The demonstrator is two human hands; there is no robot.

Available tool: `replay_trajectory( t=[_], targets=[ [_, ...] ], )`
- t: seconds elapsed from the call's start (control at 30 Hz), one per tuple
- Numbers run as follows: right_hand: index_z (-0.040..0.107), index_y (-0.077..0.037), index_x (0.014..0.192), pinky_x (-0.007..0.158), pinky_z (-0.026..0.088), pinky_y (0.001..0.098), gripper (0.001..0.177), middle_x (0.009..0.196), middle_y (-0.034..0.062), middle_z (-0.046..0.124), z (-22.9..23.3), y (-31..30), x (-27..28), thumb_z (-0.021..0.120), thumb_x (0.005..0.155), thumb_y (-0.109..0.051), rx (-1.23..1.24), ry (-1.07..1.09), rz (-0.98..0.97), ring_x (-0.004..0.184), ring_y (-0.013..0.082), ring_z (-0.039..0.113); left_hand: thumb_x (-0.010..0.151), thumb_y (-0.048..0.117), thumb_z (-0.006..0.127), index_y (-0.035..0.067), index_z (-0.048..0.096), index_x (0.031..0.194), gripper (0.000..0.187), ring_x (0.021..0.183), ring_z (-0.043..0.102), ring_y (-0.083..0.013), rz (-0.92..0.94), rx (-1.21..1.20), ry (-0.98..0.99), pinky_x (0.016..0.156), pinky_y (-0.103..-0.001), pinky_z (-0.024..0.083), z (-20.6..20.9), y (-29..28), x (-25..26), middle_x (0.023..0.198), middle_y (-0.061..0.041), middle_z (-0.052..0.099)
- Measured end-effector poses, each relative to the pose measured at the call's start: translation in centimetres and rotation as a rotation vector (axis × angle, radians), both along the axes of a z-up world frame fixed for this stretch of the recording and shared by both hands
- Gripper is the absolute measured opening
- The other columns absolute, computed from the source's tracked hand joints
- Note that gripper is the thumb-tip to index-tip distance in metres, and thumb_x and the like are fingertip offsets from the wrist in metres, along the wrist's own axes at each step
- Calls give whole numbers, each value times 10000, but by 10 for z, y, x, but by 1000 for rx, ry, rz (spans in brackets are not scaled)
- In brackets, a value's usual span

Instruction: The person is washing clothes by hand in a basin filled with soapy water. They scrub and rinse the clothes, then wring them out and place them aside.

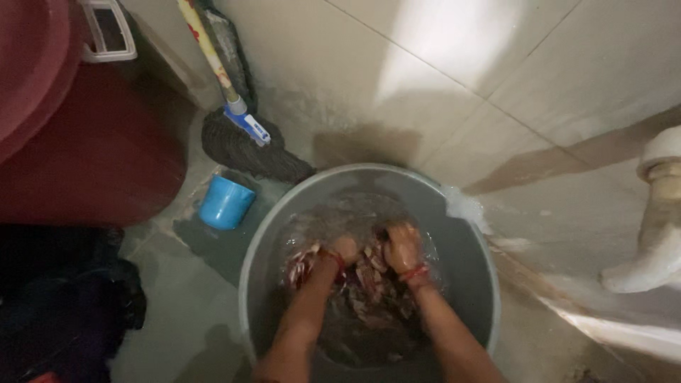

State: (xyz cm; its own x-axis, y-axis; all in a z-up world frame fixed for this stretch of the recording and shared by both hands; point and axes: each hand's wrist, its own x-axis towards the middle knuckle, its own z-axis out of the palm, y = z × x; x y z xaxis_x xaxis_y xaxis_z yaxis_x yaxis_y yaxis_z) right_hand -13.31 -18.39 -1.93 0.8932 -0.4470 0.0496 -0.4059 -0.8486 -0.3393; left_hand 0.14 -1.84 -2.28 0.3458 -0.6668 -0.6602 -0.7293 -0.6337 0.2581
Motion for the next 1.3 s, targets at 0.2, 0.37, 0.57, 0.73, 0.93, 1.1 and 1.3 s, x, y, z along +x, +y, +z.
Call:
replay_trajectory(
  t=[0.2,0.37,0.57,0.73,0.93,1.1,1.3],
  targets=[
    [651,-91,1238,1145,290,575,483,1520,168,475,-6,18,19,741,789,-243,-28,258,147,1408,406,377,961,572,472,172,313,1500,689,1430,351,-344,-280,-39,-68,1177,-591,173,57,16,10,1534,-135,402],
    [523,-189,1494,1140,412,536,633,1500,150,487,37,40,-13,648,901,-373,67,569,225,1392,421,435,938,661,454,272,103,1617,857,1560,98,-370,-633,-82,-328,1148,-638,-53,92,53,46,1699,-82,157],
    [250,-256,1626,1077,345,605,935,1558,287,241,86,129,-70,706,863,-546,198,726,314,1402,495,280,975,681,400,334,139,1665,815,1582,159,-305,-457,-87,-182,1291,-586,-56,49,34,49,1708,-33,182],
    [307,-227,1587,1093,357,578,835,1560,277,267,41,166,-36,668,888,-507,197,741,128,1400,478,311,932,678,447,355,133,1652,849,1565,91,-333,-282,-258,-223,1230,-619,-40,30,20,17,1698,-25,126],
    [375,-193,1540,1113,371,545,720,1561,265,299,8,107,-27,622,918,-460,316,681,164,1398,458,349,829,875,531,321,232,1617,1009,1590,63,-382,-243,-121,10,1228,-624,132,73,37,-38,1758,-76,35],
    [433,-164,1501,1129,384,517,632,1563,255,325,18,67,-24,584,944,-421,301,656,160,1396,441,380,862,589,629,323,89,1652,993,1504,105,-408,-191,61,-104,1146,-630,246,90,35,-69,1689,-103,7],
    [501,-130,1454,1149,398,484,540,1564,243,357,50,65,-44,539,974,-374,210,691,227,1394,420,418,973,251,560,260,361,1530,591,1293,496,-385,2,-237,-80,1014,-542,471,41,24,-42,1485,-145,422]
  ],
)
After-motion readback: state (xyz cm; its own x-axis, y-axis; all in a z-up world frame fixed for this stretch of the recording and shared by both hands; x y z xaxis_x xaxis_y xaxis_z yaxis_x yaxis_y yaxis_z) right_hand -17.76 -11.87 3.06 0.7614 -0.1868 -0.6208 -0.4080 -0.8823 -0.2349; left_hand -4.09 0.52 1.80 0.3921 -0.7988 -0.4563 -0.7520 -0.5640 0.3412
